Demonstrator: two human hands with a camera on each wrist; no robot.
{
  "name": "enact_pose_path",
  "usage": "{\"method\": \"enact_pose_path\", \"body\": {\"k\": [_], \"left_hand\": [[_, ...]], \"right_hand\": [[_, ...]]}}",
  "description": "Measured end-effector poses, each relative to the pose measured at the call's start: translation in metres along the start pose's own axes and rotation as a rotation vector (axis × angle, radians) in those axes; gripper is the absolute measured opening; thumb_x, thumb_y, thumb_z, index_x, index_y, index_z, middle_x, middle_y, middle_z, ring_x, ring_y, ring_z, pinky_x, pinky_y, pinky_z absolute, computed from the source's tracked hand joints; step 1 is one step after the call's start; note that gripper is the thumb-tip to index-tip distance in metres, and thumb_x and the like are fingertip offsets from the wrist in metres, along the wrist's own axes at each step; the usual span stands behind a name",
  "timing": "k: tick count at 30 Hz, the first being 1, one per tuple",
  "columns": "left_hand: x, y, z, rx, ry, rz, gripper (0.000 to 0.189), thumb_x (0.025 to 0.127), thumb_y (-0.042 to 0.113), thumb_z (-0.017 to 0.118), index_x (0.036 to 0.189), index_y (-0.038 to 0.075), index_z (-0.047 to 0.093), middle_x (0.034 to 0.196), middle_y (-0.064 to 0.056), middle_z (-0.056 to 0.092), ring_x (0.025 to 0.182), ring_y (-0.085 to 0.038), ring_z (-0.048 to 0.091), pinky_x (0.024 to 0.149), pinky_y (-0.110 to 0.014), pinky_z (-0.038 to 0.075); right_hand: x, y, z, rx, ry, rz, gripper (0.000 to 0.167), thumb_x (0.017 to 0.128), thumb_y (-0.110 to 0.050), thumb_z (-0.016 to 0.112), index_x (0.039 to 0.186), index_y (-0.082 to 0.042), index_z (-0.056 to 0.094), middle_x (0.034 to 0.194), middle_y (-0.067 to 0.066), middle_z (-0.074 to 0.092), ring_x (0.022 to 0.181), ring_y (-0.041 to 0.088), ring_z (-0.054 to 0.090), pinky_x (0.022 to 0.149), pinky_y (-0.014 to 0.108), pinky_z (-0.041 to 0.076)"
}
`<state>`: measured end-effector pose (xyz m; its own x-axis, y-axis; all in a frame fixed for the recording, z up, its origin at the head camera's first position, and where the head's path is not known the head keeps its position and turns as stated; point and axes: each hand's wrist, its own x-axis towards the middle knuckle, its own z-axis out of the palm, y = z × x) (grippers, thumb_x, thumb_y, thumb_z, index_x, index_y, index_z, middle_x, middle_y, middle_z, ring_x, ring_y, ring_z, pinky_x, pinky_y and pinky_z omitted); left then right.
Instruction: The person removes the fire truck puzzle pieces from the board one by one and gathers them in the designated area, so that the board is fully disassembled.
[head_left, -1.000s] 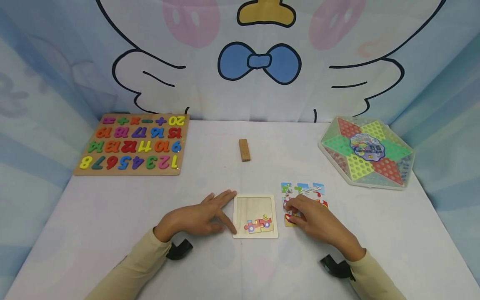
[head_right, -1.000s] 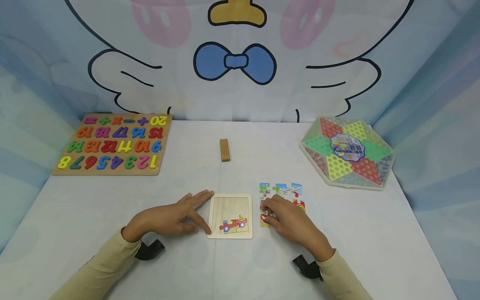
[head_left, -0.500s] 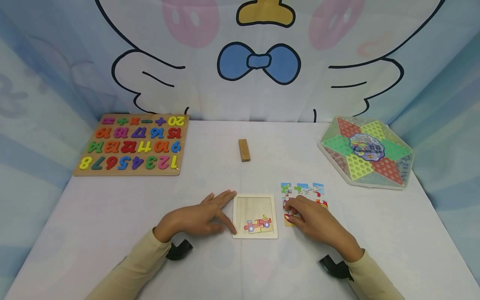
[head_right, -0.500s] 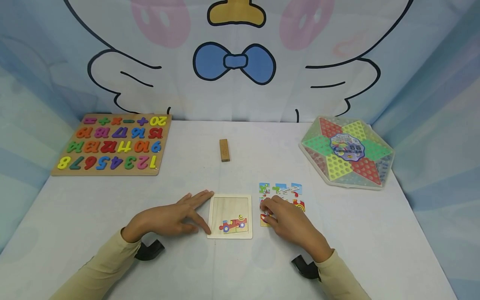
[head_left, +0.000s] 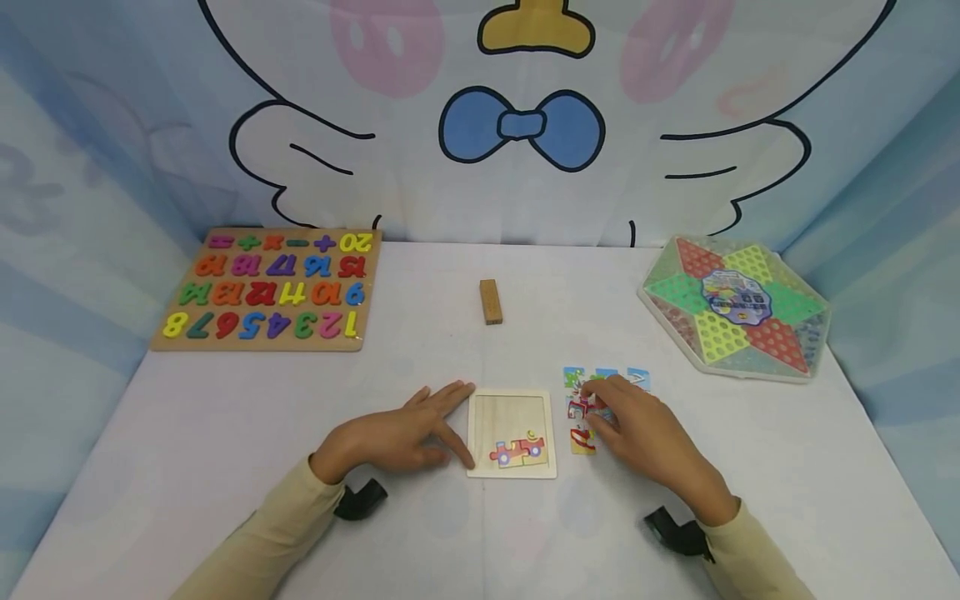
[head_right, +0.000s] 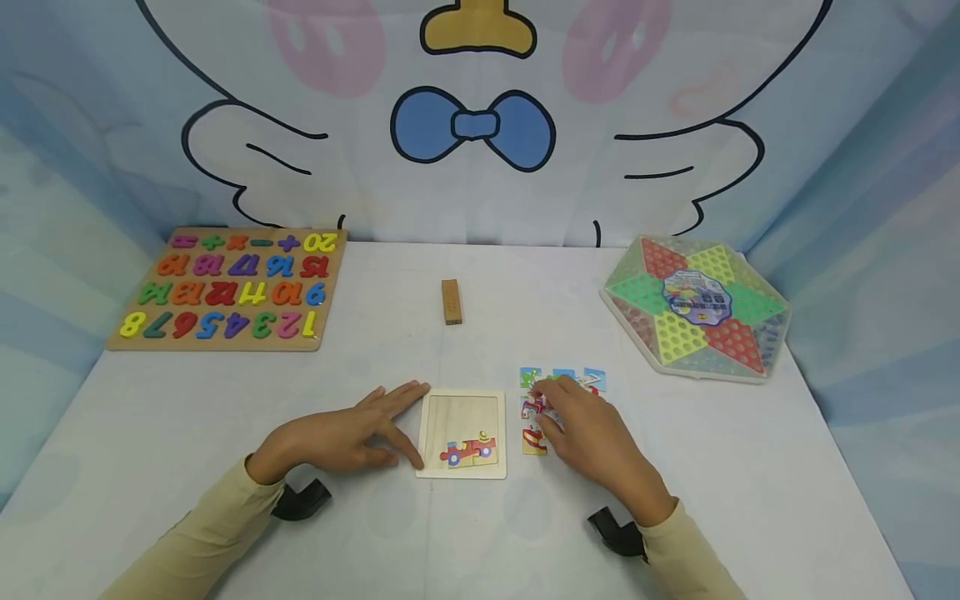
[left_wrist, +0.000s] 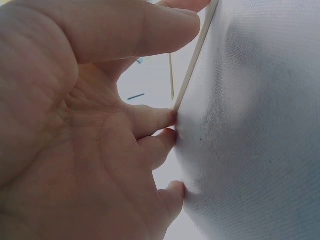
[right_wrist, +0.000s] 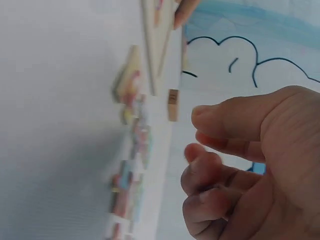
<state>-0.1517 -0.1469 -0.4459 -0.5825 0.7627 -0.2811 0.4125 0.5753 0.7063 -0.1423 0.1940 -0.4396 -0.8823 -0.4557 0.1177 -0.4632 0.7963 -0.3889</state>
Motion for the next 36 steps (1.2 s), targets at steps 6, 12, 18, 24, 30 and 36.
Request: {"method": "enact_pose_path", "body": {"k": [6,12,18,24,30,36], "left_hand": [[0.001,0.001,0.000,0.000,-0.005,-0.013,0.029,0.096,0.002,0.065,0.108,0.022,0.082,0.169,-0.020,0.011,0.157,-0.036,0.001,0.121,-0.063,0.001],[0.000,0.000,0.000,-0.001,-0.006,-0.009,0.029,0.096,0.002,0.065,0.109,0.022,0.081,0.169,-0.020,0.011,0.157,-0.037,0.001,0.121,-0.064,0.002],[0.000,-0.001,0.000,0.001,-0.003,0.009,0.030,0.096,0.002,0.065,0.110,0.022,0.081,0.169,-0.020,0.011,0.157,-0.037,0.002,0.121,-0.065,0.002],[0.000,-0.001,0.000,0.001,-0.005,0.001,0.030,0.096,0.002,0.065,0.110,0.022,0.081,0.169,-0.020,0.011,0.157,-0.036,0.001,0.121,-0.064,0.002],[0.000,-0.001,0.000,-0.005,-0.003,0.005,0.030,0.096,0.001,0.064,0.110,0.022,0.081,0.169,-0.020,0.010,0.157,-0.036,0.002,0.121,-0.064,0.002],[0.000,-0.002,0.000,-0.009,0.001,0.011,0.030,0.096,0.001,0.064,0.110,0.021,0.081,0.169,-0.020,0.010,0.157,-0.036,0.002,0.121,-0.064,0.002]], "right_hand": [[0.010,-0.013,-0.004,-0.051,0.021,-0.072,0.056,0.091,-0.008,0.075,0.143,-0.008,0.055,0.131,0.012,0.059,0.063,0.006,0.048,0.053,0.024,0.042],[0.020,-0.042,0.010,-0.082,-0.131,-0.173,0.058,0.090,-0.012,0.077,0.143,-0.011,0.055,0.137,0.011,0.056,0.061,0.008,0.053,0.053,0.024,0.046],[0.023,-0.061,0.029,-0.056,-0.250,-0.293,0.048,0.090,-0.007,0.074,0.136,-0.009,0.059,0.126,0.008,0.059,0.057,0.008,0.048,0.052,0.024,0.044],[0.021,-0.067,0.038,-0.077,-0.281,-0.315,0.038,0.087,-0.004,0.071,0.123,-0.011,0.063,0.113,0.006,0.058,0.054,0.008,0.044,0.047,0.022,0.038],[0.020,-0.069,0.038,-0.081,-0.311,-0.297,0.027,0.088,-0.005,0.074,0.113,-0.011,0.068,0.100,0.003,0.059,0.060,0.008,0.049,0.051,0.022,0.041],[0.020,-0.068,0.040,-0.067,-0.310,-0.291,0.027,0.089,-0.004,0.072,0.115,-0.010,0.066,0.096,0.002,0.056,0.057,0.008,0.045,0.050,0.022,0.039]]}}
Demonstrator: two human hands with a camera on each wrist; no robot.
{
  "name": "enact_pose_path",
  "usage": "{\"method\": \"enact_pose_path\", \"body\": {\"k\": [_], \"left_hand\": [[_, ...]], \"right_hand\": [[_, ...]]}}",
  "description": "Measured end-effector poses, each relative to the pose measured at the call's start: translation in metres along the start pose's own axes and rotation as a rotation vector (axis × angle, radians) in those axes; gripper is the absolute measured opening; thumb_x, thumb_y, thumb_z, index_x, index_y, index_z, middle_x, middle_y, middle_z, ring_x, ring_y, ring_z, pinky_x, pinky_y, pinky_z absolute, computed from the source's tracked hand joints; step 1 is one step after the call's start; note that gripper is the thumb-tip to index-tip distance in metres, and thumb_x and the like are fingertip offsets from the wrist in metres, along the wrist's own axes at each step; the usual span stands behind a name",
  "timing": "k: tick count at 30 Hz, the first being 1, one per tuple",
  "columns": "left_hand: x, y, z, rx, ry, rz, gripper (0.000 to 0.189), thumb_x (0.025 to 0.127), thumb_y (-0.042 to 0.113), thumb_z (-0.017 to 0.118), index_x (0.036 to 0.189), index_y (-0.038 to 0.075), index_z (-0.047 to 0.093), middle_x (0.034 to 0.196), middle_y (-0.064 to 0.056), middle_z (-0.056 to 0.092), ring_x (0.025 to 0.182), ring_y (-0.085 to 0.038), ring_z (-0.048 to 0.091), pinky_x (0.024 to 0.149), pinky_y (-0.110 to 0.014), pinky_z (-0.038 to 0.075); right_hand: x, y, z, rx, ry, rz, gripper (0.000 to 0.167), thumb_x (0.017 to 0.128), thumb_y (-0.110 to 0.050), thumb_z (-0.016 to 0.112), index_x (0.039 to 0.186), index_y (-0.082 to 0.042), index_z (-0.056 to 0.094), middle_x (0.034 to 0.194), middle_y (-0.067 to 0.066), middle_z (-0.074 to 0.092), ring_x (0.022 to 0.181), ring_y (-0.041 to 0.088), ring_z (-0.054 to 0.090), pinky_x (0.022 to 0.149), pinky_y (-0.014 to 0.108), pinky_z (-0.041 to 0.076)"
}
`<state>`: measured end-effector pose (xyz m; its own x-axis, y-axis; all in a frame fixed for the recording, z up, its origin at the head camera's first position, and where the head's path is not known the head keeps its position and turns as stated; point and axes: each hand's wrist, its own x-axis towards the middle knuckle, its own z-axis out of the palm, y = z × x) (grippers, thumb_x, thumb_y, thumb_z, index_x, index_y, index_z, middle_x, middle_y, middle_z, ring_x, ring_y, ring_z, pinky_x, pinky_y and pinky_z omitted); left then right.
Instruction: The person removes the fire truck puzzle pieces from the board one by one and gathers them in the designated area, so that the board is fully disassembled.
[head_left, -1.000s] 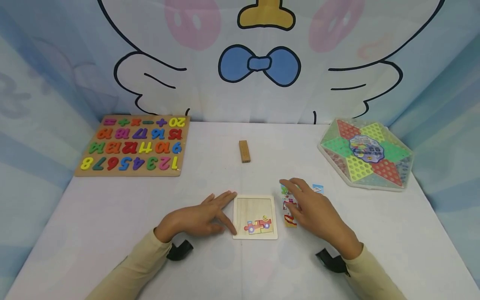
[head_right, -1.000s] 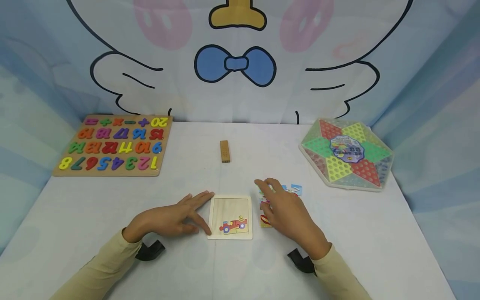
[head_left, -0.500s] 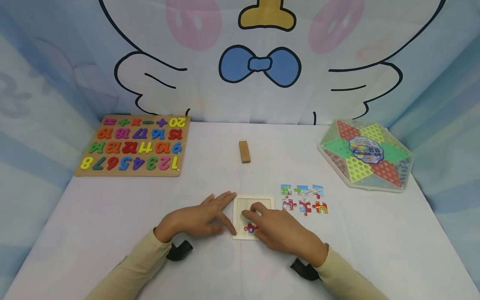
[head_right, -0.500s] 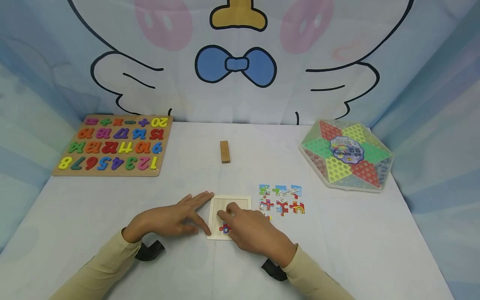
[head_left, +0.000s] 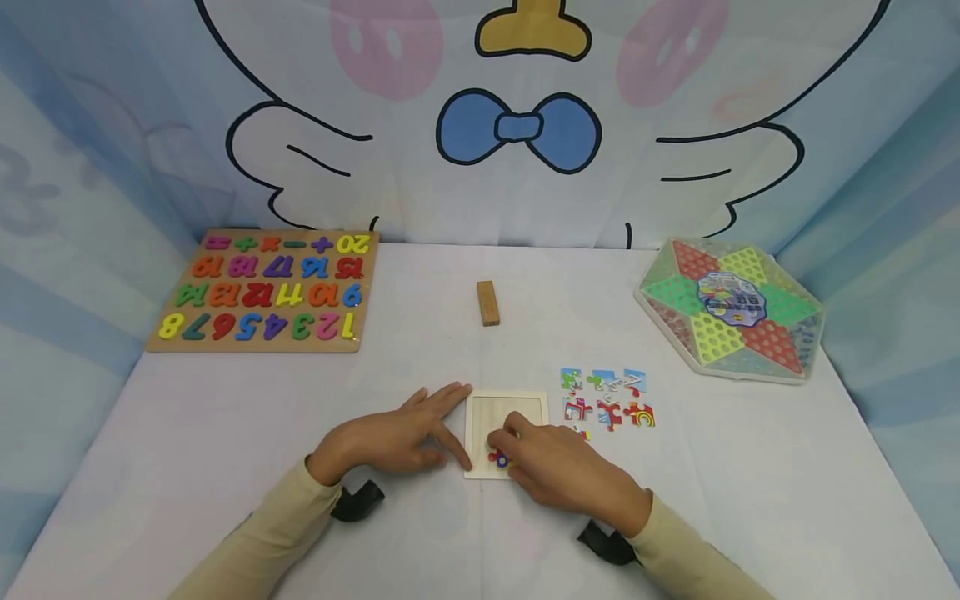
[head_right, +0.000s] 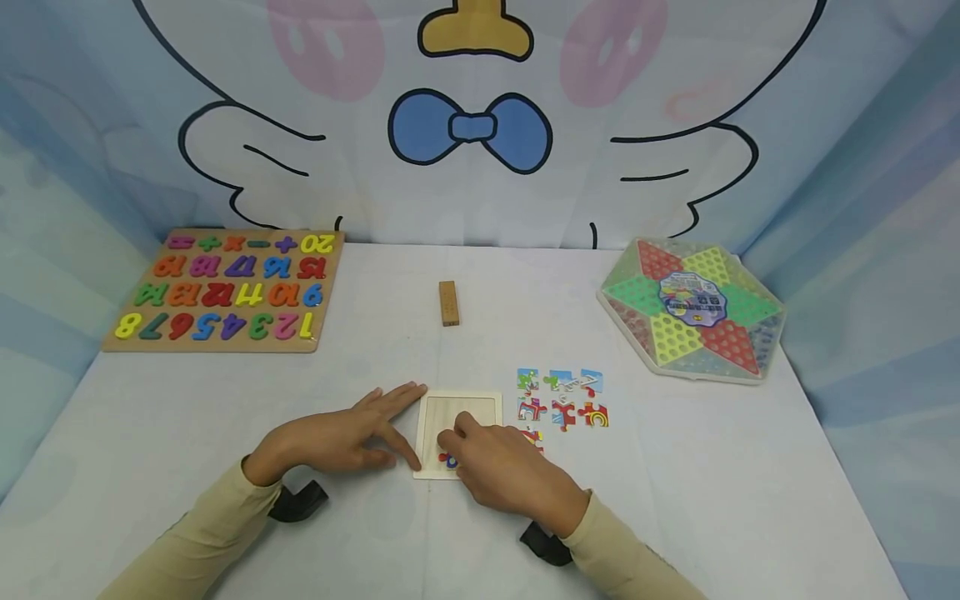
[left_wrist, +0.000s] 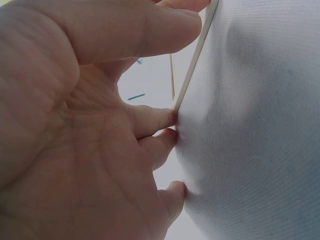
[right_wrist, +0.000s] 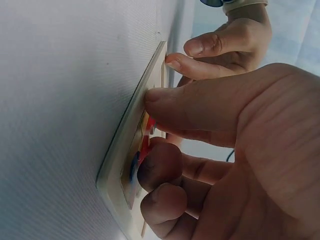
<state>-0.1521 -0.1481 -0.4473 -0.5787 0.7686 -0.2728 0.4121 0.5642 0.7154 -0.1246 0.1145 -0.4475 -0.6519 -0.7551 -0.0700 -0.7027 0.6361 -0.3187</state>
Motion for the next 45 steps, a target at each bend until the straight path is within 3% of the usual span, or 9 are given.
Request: {"method": "enact_pose_path", "body": {"k": [7,17,34,45], "left_hand": [[0.000,0.000,0.000,0.006,-0.003,-0.004,0.029,0.096,0.002,0.065,0.109,0.022,0.081,0.169,-0.020,0.011,0.157,-0.036,0.002,0.121,-0.064,0.002],[0.001,0.000,0.000,0.008,-0.003,-0.005,0.029,0.096,0.003,0.065,0.109,0.023,0.081,0.169,-0.020,0.011,0.157,-0.036,0.002,0.121,-0.064,0.002],[0.001,-0.001,0.000,0.004,-0.005,-0.006,0.029,0.097,0.003,0.064,0.109,0.024,0.081,0.169,-0.020,0.011,0.157,-0.035,0.002,0.122,-0.063,0.002],[0.002,-0.001,0.000,0.010,-0.005,0.003,0.029,0.097,0.003,0.065,0.110,0.023,0.081,0.169,-0.020,0.011,0.157,-0.036,0.001,0.121,-0.064,0.002]], "right_hand": [[0.001,0.003,0.000,0.108,-0.020,0.028,0.033,0.092,-0.005,0.071,0.123,-0.005,0.063,0.104,0.004,0.055,0.059,0.008,0.045,0.054,0.022,0.041],[0.001,0.007,-0.001,0.180,-0.026,0.032,0.030,0.093,-0.005,0.070,0.121,-0.007,0.064,0.103,0.001,0.053,0.062,0.008,0.046,0.058,0.021,0.042],[0.001,0.011,0.000,0.210,0.028,-0.017,0.022,0.092,-0.004,0.072,0.109,-0.014,0.064,0.084,-0.010,0.053,0.070,0.003,0.047,0.062,0.021,0.042],[0.001,0.012,-0.002,0.227,0.020,-0.037,0.020,0.093,-0.002,0.070,0.108,-0.014,0.065,0.083,-0.012,0.056,0.072,0.003,0.050,0.064,0.022,0.044]]}}
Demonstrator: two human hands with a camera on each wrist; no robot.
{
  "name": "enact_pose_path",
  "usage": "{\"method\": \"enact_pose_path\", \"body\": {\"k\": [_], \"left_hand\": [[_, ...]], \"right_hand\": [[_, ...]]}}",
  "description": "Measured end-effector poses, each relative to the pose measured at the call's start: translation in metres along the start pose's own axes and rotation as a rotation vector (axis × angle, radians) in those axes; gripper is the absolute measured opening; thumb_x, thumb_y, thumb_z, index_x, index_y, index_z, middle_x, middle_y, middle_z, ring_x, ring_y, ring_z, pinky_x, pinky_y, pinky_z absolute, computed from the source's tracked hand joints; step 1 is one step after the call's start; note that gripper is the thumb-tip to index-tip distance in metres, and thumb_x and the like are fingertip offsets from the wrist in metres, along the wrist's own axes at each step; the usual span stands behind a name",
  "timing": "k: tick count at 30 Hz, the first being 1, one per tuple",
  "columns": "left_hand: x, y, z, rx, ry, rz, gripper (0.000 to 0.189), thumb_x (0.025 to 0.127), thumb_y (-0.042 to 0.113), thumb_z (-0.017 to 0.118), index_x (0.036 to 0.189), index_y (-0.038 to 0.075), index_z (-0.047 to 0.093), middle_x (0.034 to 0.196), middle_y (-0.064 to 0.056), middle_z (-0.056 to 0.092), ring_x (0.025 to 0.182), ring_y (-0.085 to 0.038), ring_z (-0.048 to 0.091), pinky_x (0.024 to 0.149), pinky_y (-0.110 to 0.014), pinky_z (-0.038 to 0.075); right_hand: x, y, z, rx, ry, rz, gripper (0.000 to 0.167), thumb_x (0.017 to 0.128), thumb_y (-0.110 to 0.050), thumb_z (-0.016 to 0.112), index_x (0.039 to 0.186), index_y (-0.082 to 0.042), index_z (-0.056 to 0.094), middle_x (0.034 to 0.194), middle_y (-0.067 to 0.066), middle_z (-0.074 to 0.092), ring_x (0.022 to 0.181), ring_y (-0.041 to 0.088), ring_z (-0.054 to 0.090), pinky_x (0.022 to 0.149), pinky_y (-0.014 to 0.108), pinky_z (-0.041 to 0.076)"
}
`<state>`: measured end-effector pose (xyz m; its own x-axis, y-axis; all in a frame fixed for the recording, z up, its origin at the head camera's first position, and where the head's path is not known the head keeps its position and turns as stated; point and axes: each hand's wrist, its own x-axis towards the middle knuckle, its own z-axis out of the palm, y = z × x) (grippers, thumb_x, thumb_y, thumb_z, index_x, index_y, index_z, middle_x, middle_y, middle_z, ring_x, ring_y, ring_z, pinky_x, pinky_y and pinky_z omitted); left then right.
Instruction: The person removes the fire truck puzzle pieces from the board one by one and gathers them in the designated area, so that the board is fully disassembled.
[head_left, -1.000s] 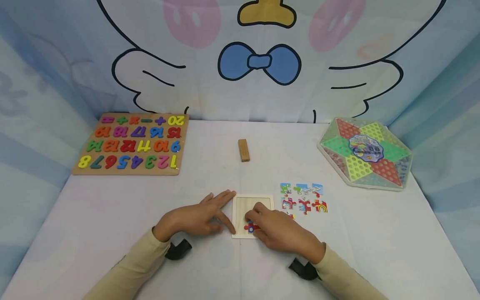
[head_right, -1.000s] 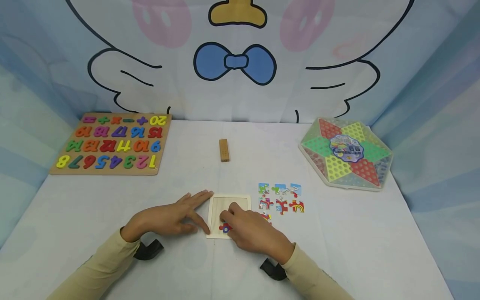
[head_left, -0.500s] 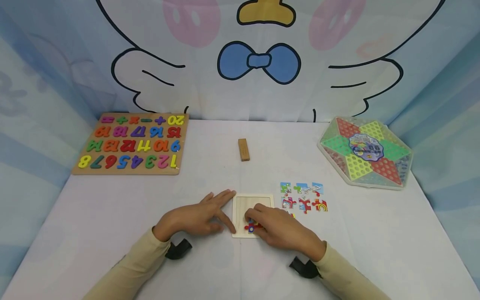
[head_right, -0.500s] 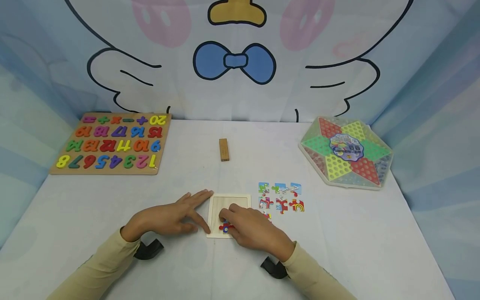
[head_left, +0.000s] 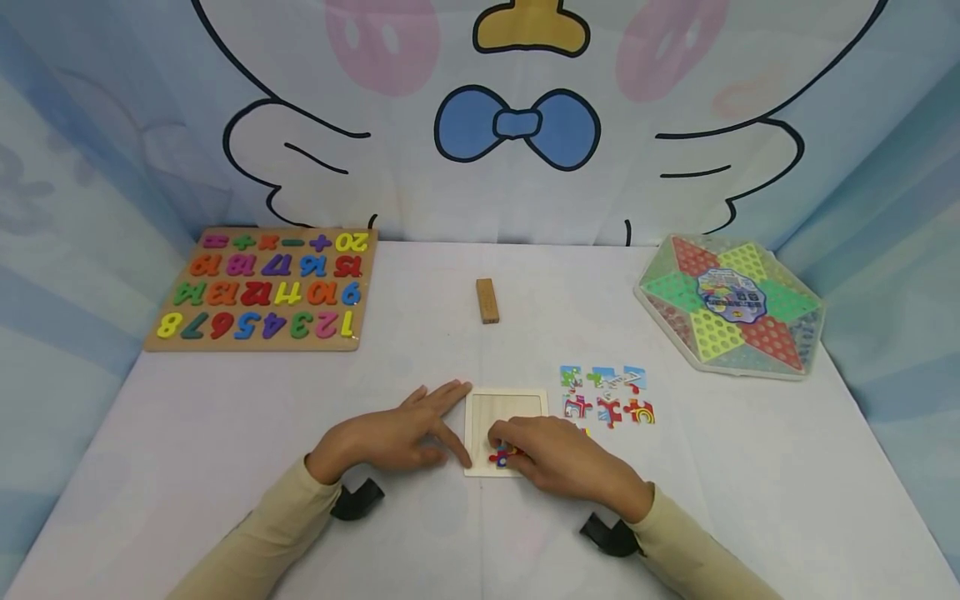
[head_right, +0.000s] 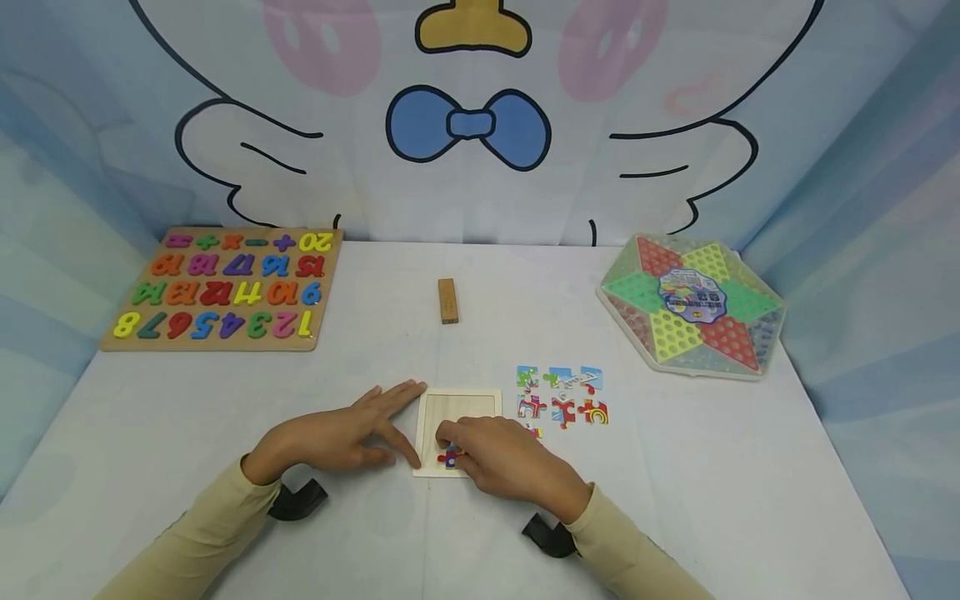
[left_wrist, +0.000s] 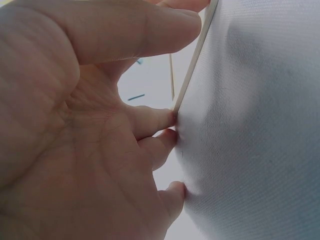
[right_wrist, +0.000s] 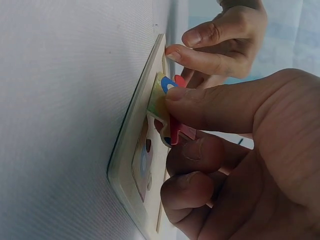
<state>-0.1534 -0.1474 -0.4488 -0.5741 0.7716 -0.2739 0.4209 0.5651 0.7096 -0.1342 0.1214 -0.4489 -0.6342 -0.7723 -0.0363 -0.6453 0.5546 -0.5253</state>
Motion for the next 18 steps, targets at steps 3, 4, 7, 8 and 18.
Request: {"method": "enact_pose_path", "body": {"k": [3,4,7,8,18], "left_hand": [[-0.001,0.000,0.000,-0.004,0.000,0.003,0.029,0.096,0.003,0.065,0.110,0.022,0.081,0.169,-0.021,0.011,0.157,-0.036,0.001,0.121,-0.064,0.002],[-0.001,0.000,0.000,-0.006,0.000,0.003,0.029,0.096,0.002,0.065,0.110,0.022,0.081,0.169,-0.021,0.011,0.157,-0.036,0.001,0.121,-0.064,0.002],[-0.002,0.001,0.000,-0.009,0.000,0.001,0.029,0.096,0.002,0.064,0.110,0.022,0.081,0.169,-0.021,0.011,0.156,-0.037,0.001,0.121,-0.064,0.002],[-0.002,0.001,-0.001,-0.007,-0.001,-0.002,0.029,0.096,0.002,0.065,0.110,0.022,0.081,0.169,-0.021,0.011,0.156,-0.037,0.001,0.121,-0.064,0.002],[0.000,0.004,-0.001,0.002,-0.007,-0.027,0.029,0.095,0.002,0.066,0.108,0.023,0.081,0.169,-0.020,0.011,0.157,-0.035,0.001,0.121,-0.063,0.002]], "right_hand": [[0.000,0.000,0.000,0.001,-0.001,-0.005,0.019,0.093,-0.002,0.069,0.107,-0.015,0.065,0.083,-0.012,0.057,0.072,0.003,0.050,0.064,0.022,0.044],[0.000,-0.001,-0.001,0.003,-0.001,-0.007,0.018,0.094,-0.003,0.069,0.107,-0.015,0.065,0.083,-0.012,0.057,0.072,0.003,0.050,0.065,0.022,0.044],[0.000,-0.001,-0.002,0.015,0.005,-0.013,0.017,0.095,-0.004,0.068,0.106,-0.016,0.064,0.084,-0.012,0.057,0.073,0.003,0.051,0.065,0.022,0.045],[0.000,-0.001,-0.004,0.024,0.010,-0.013,0.016,0.096,-0.005,0.068,0.106,-0.016,0.064,0.084,-0.012,0.057,0.073,0.003,0.051,0.066,0.022,0.045],[-0.031,0.024,-0.060,0.056,0.217,0.056,0.020,0.094,-0.001,0.071,0.110,-0.012,0.067,0.091,-0.008,0.066,0.071,0.005,0.053,0.060,0.024,0.047]]}}
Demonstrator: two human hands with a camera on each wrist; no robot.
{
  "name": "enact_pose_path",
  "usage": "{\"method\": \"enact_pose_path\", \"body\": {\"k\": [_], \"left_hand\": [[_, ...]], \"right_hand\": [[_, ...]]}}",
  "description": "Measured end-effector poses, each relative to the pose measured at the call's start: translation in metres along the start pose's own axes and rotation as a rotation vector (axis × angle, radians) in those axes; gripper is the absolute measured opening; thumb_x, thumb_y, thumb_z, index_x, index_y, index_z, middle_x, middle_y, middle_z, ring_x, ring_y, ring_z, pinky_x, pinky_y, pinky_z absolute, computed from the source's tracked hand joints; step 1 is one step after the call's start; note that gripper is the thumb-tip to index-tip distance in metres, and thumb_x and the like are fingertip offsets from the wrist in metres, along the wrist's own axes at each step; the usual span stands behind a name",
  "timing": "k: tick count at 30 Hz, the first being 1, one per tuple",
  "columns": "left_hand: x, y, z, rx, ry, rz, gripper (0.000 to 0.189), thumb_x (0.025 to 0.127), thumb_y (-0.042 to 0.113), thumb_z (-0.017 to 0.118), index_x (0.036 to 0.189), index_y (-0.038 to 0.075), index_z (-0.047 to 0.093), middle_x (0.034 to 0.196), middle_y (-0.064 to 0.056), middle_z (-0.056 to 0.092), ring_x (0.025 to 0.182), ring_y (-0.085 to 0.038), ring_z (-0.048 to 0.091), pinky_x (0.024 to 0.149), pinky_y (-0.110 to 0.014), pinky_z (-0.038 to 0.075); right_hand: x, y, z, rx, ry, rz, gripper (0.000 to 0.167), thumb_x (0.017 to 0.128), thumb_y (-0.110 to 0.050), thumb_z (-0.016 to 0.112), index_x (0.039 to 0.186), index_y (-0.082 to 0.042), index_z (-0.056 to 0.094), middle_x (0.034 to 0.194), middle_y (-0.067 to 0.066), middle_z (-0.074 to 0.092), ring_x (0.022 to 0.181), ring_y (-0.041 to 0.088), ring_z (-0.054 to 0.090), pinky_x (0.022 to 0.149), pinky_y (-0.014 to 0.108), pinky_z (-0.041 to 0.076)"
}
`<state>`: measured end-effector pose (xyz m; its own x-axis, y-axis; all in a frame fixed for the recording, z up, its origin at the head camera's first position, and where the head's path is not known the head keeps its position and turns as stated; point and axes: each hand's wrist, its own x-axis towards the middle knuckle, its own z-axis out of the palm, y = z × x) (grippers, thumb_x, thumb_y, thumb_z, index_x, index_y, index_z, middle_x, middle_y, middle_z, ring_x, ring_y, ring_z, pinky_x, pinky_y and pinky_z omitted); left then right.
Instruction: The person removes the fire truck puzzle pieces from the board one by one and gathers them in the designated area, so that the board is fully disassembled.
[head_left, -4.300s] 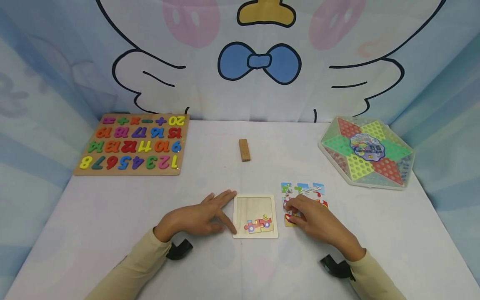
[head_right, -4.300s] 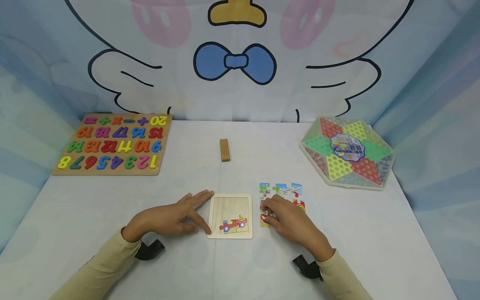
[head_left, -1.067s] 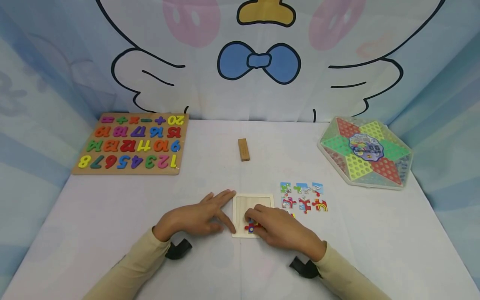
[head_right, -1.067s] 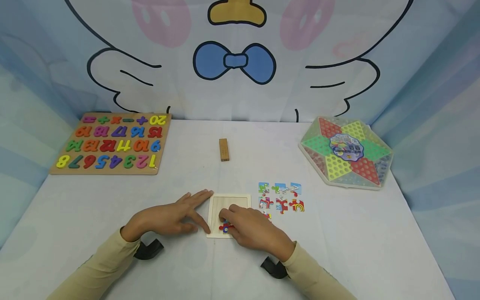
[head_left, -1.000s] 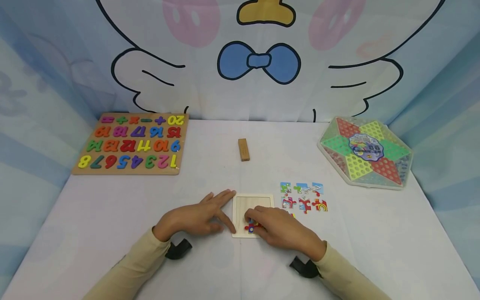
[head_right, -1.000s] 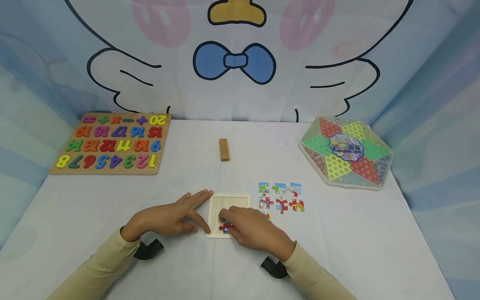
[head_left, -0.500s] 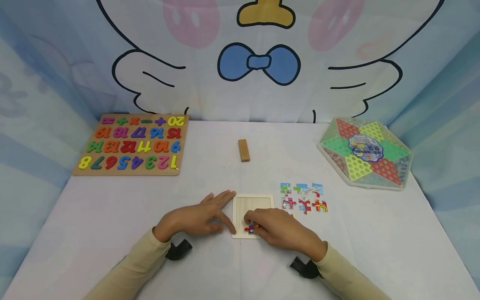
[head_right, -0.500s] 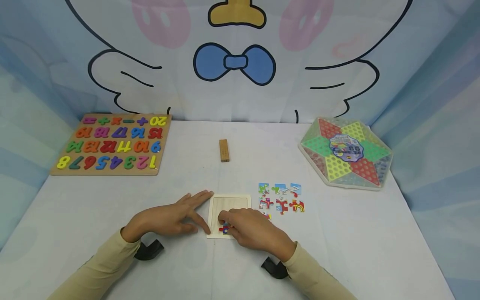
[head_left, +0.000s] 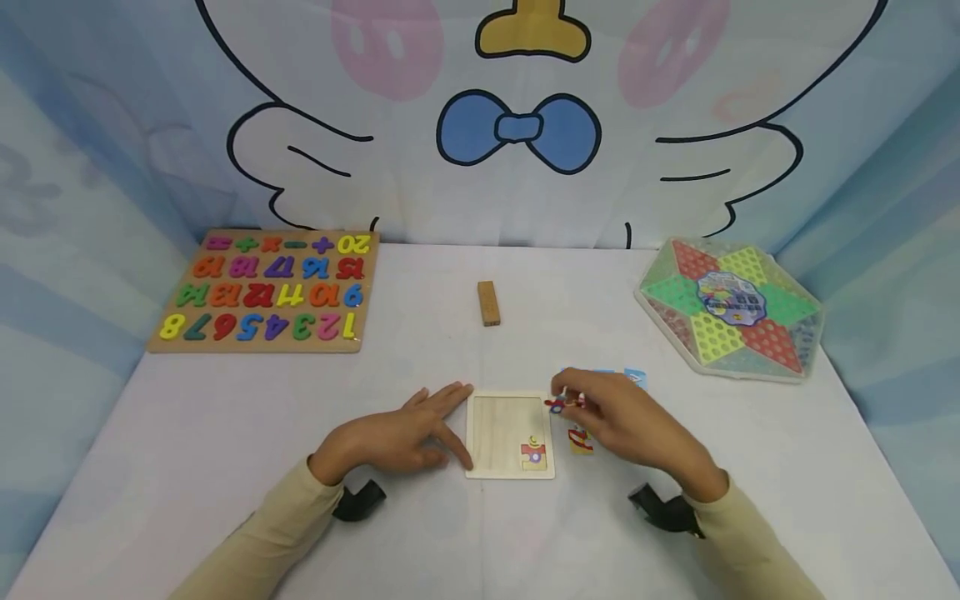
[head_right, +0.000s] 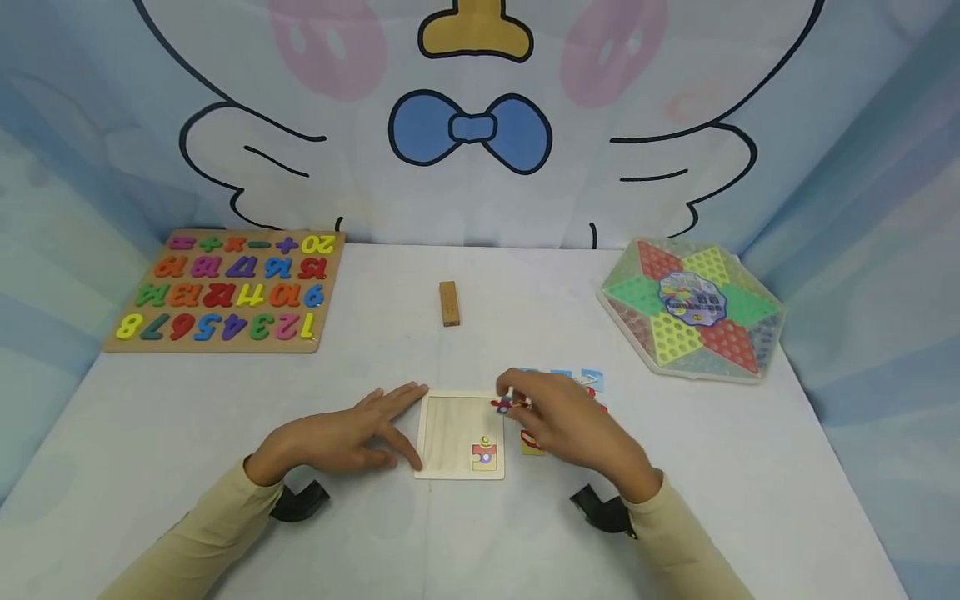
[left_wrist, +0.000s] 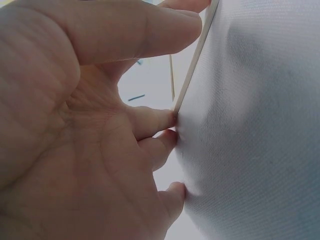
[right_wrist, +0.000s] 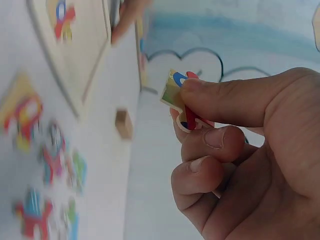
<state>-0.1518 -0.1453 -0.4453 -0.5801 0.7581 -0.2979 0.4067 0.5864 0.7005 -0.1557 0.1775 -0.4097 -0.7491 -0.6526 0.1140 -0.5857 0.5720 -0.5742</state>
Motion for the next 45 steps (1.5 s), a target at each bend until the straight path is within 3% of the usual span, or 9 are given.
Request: {"method": "enact_pose_path", "body": {"k": [5,10,19,24,30,36,45], "left_hand": [[0.000,0.001,0.001,0.012,0.005,-0.005,0.029,0.095,0.002,0.066,0.108,0.023,0.082,0.169,-0.021,0.012,0.157,-0.036,0.001,0.122,-0.063,0.002],[0.000,0.001,0.001,0.013,0.007,-0.008,0.029,0.095,0.002,0.066,0.107,0.023,0.081,0.169,-0.021,0.011,0.157,-0.036,0.001,0.122,-0.063,0.002],[0.000,0.001,0.001,0.007,0.014,0.000,0.027,0.096,0.003,0.066,0.108,0.022,0.081,0.169,-0.021,0.011,0.156,-0.037,0.001,0.121,-0.063,0.001],[0.000,0.001,0.001,-0.001,0.015,0.002,0.027,0.096,0.003,0.065,0.107,0.022,0.081,0.169,-0.022,0.011,0.156,-0.038,0.001,0.121,-0.063,0.000],[0.001,0.001,0.001,0.003,0.014,0.004,0.027,0.096,0.004,0.066,0.107,0.022,0.081,0.169,-0.022,0.011,0.156,-0.038,0.001,0.121,-0.064,0.001],[0.002,0.000,0.002,0.005,0.015,0.008,0.027,0.096,0.004,0.066,0.107,0.023,0.081,0.169,-0.021,0.012,0.156,-0.037,0.001,0.121,-0.064,0.000],[0.001,0.000,0.001,-0.001,0.019,0.006,0.027,0.096,0.003,0.067,0.106,0.024,0.081,0.169,-0.021,0.012,0.156,-0.038,0.001,0.121,-0.064,0.001]], "right_hand": [[-0.022,0.016,-0.023,-0.022,0.020,0.128,0.024,0.092,0.001,0.072,0.111,-0.013,0.067,0.084,-0.005,0.065,0.063,0.004,0.048,0.054,0.023,0.042],[-0.040,0.029,-0.025,-0.023,-0.031,0.200,0.022,0.092,0.000,0.071,0.110,-0.012,0.067,0.084,-0.007,0.064,0.067,0.005,0.048,0.057,0.023,0.043],[-0.055,0.043,-0.012,0.015,-0.165,0.164,0.021,0.092,-0.004,0.073,0.106,-0.018,0.066,0.082,-0.013,0.055,0.073,0.003,0.049,0.064,0.024,0.044],[-0.057,0.044,-0.002,-0.063,-0.127,0.134,0.021,0.089,-0.001,0.075,0.104,-0.015,0.067,0.083,-0.014,0.055,0.076,0.003,0.049,0.068,0.027,0.045],[-0.059,0.041,0.006,-0.170,-0.064,0.130,0.022,0.088,-0.003,0.077,0.106,-0.013,0.071,0.098,-0.007,0.059,0.081,0.006,0.051,0.071,0.031,0.049],[-0.059,0.038,0.007,-0.224,-0.082,0.190,0.022,0.089,-0.006,0.077,0.110,-0.013,0.073,0.102,-0.004,0.060,0.082,0.008,0.054,0.072,0.032,0.051],[-0.058,0.038,0.008,-0.245,-0.088,0.199,0.023,0.089,-0.008,0.077,0.112,-0.012,0.074,0.103,-0.003,0.062,0.084,0.009,0.056,0.073,0.035,0.053]]}}
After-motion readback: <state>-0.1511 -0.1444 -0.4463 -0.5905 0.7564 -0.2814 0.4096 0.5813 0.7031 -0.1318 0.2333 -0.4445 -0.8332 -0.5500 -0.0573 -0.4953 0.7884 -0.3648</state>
